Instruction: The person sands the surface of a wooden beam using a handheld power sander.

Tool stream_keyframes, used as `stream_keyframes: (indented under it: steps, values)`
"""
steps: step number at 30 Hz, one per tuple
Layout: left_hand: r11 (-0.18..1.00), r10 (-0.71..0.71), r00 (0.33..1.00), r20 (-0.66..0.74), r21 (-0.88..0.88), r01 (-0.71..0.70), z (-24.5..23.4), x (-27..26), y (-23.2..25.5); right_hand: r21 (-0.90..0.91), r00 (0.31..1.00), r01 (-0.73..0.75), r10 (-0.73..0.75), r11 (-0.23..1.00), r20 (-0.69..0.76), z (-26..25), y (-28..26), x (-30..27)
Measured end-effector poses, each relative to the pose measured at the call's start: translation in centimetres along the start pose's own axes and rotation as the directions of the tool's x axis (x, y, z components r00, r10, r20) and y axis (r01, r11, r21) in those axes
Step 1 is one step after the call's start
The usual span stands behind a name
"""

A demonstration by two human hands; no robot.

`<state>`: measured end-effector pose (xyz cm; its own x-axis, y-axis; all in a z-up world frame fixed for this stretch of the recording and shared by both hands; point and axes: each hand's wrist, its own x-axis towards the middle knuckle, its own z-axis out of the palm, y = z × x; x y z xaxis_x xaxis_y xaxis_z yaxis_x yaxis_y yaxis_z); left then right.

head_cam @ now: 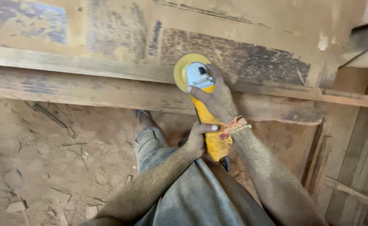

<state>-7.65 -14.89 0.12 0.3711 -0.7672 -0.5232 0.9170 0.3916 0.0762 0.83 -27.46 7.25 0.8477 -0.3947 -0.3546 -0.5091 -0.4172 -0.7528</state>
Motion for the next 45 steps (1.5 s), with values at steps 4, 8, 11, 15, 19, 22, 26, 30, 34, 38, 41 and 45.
stream_keyframes:
  steps: [4, 8, 11, 15, 19, 22, 26, 30, 34, 38, 41, 45]
  values:
    - [1.000, -0.004, 0.999, 0.035, 0.017, 0.004, 2.3, 3.8, -6.4, 0.070, 1.000, 0.005, -0.003, 0.998, -0.017, -6.2, 5.6, -1.8]
    - [0.990, -0.143, 0.990, 0.008, 0.021, 0.142, 3.8, 6.5, -13.0, 0.211, 0.998, -0.046, 0.055, 0.976, -0.039, -11.1, 11.0, -3.5]
    - [0.984, -0.178, 0.984, 0.004, 0.023, 0.178, 5.5, 8.9, -16.4, 0.162, 0.996, -0.046, 0.058, 0.986, -0.072, -14.6, 14.7, -3.7]
    - [0.966, -0.253, 0.968, -0.007, 0.063, 0.253, 7.0, 11.0, -20.0, 0.202, 0.992, -0.019, 0.044, 0.979, -0.122, -17.9, 19.1, -4.7]
    - [0.962, -0.183, 0.983, 0.012, 0.210, 0.176, 8.0, 12.8, -21.5, 0.289, 0.983, -0.003, 0.056, 0.957, -0.177, -20.9, 21.7, -5.3]
    - [0.935, -0.206, 0.978, -0.023, 0.291, 0.203, 8.3, 14.1, -22.3, 0.424, 0.941, -0.133, 0.248, 0.896, -0.229, -22.0, 22.4, -5.8]
    - [0.926, -0.192, 0.980, -0.056, 0.321, 0.200, 7.7, 14.1, -21.4, -0.054, 0.935, 0.072, -0.086, 0.996, -0.344, -21.7, 21.8, -4.7]
    - [0.960, -0.103, 0.994, -0.042, 0.256, 0.110, 7.0, 11.4, -17.4, -0.214, 0.931, 0.188, -0.243, 0.959, -0.273, -18.2, 18.8, -2.9]
    - [0.969, -0.033, 0.996, -0.082, 0.242, 0.052, 5.5, 8.3, -12.3, -0.244, 0.904, 0.324, -0.375, 0.914, -0.206, -13.2, 14.0, -1.2]
    - [0.983, 0.056, 0.995, -0.084, 0.181, -0.040, 3.0, 5.4, -7.9, -0.200, 0.924, 0.340, -0.366, 0.919, -0.110, -8.1, 8.3, -0.4]
    - [0.981, 0.139, 0.980, -0.139, 0.152, -0.117, 1.3, 2.8, -4.5, -0.150, 0.930, 0.358, -0.367, 0.921, -0.033, -4.1, 4.4, 0.0]
    - [0.985, 0.168, 0.946, -0.277, 0.070, -0.155, -0.4, -1.1, -0.4, -0.155, 0.903, 0.429, -0.428, 0.890, 0.040, 2.0, -0.1, 0.6]
